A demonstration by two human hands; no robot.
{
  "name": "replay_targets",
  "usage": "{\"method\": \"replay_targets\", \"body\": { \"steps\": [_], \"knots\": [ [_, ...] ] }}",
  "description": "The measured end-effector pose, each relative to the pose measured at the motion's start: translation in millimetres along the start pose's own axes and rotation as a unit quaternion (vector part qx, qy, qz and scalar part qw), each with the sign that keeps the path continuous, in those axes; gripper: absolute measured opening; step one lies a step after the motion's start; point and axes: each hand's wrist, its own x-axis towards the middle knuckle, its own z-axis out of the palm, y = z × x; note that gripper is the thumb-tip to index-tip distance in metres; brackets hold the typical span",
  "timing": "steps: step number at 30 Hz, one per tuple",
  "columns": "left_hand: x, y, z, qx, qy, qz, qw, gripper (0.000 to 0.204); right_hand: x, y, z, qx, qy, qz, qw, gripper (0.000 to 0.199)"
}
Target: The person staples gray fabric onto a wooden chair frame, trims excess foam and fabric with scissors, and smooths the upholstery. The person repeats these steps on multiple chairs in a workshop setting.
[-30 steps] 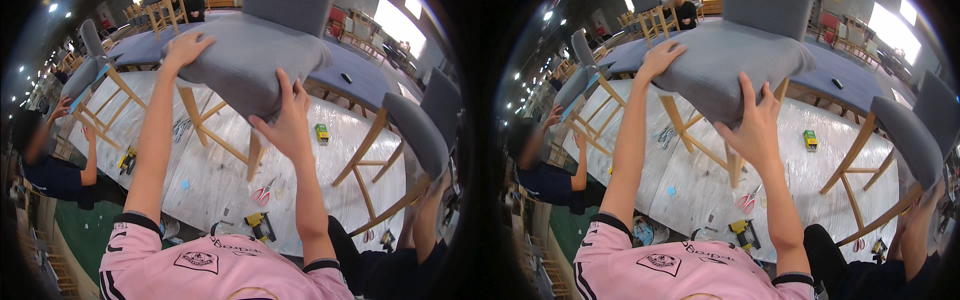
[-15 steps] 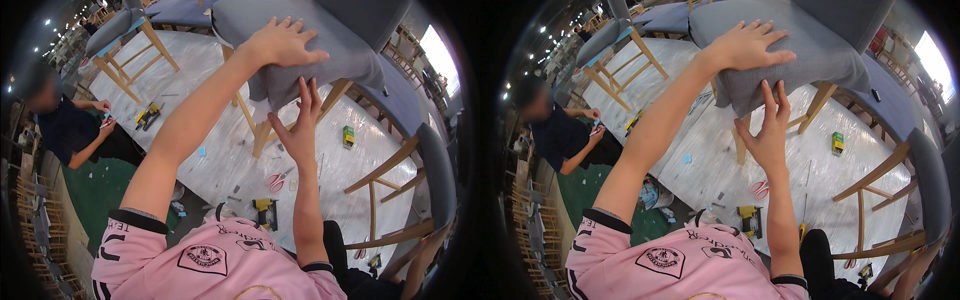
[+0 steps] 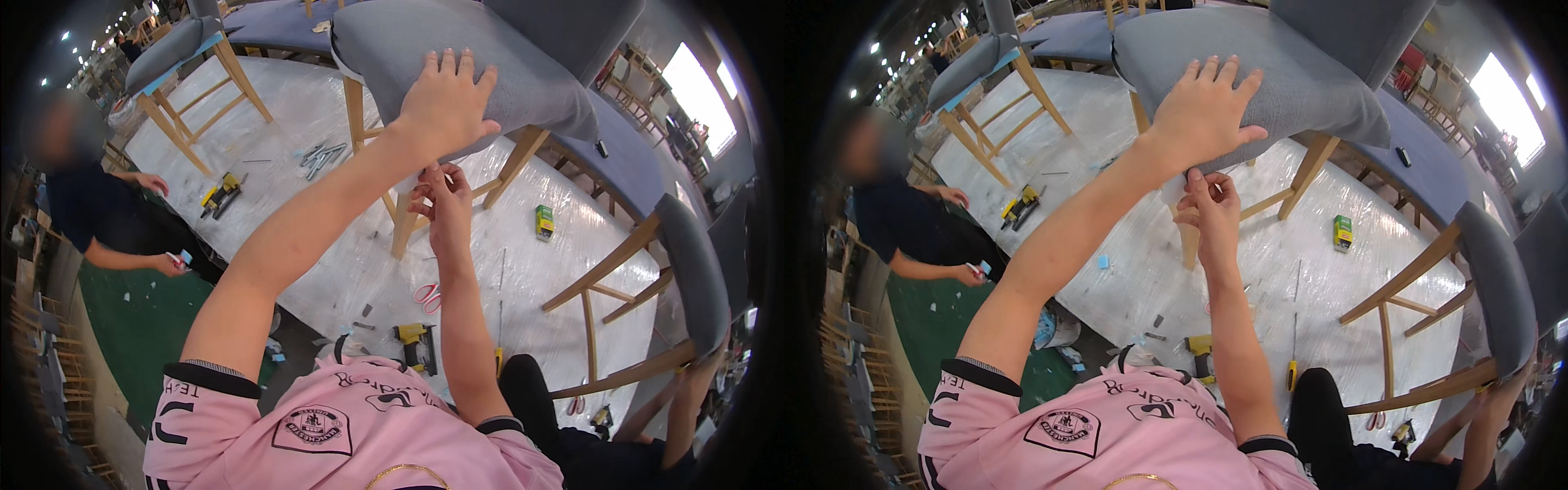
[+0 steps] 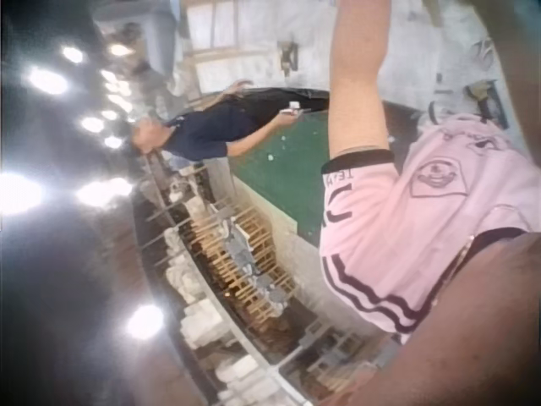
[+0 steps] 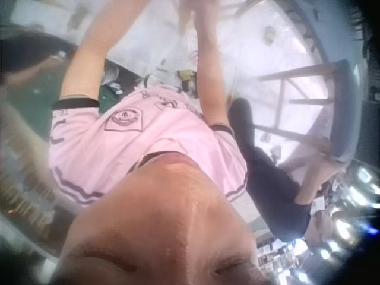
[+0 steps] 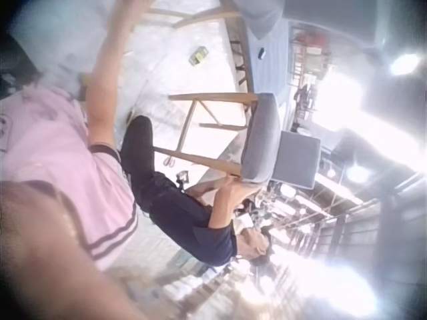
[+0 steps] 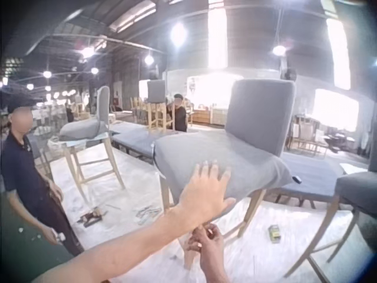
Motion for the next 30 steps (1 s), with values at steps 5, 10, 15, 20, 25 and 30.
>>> {"method": "replay_targets", "body": {
  "steps": [5,10,15,20,25,30],
  "knots": [
    [-41,4,0,-0.211,0.179,0.023,0.961,0.037,-2,12,-4,0.059,0.005,-0.004,0.998,0.033],
    [-123,7,2,-0.518,0.296,-0.371,0.712,0.019,-2,-4,-1,0.052,-0.043,0.018,0.998,0.029],
    [-135,-15,21,-0.69,0.006,-0.52,0.504,0.054,6,-16,5,-0.006,-0.079,0.033,0.996,0.044],
    [-141,-18,27,-0.742,-0.066,-0.485,0.458,0.055,17,3,-7,-0.032,-0.13,-0.03,0.991,0.048],
    [-147,-14,36,-0.778,-0.047,-0.43,0.455,0.041,33,22,-14,-0.047,-0.147,-0.124,0.98,0.052],
    [-150,-9,34,-0.779,-0.006,-0.437,0.45,0.039,41,45,-10,0.013,-0.141,-0.139,0.98,0.057]
  ]
}}
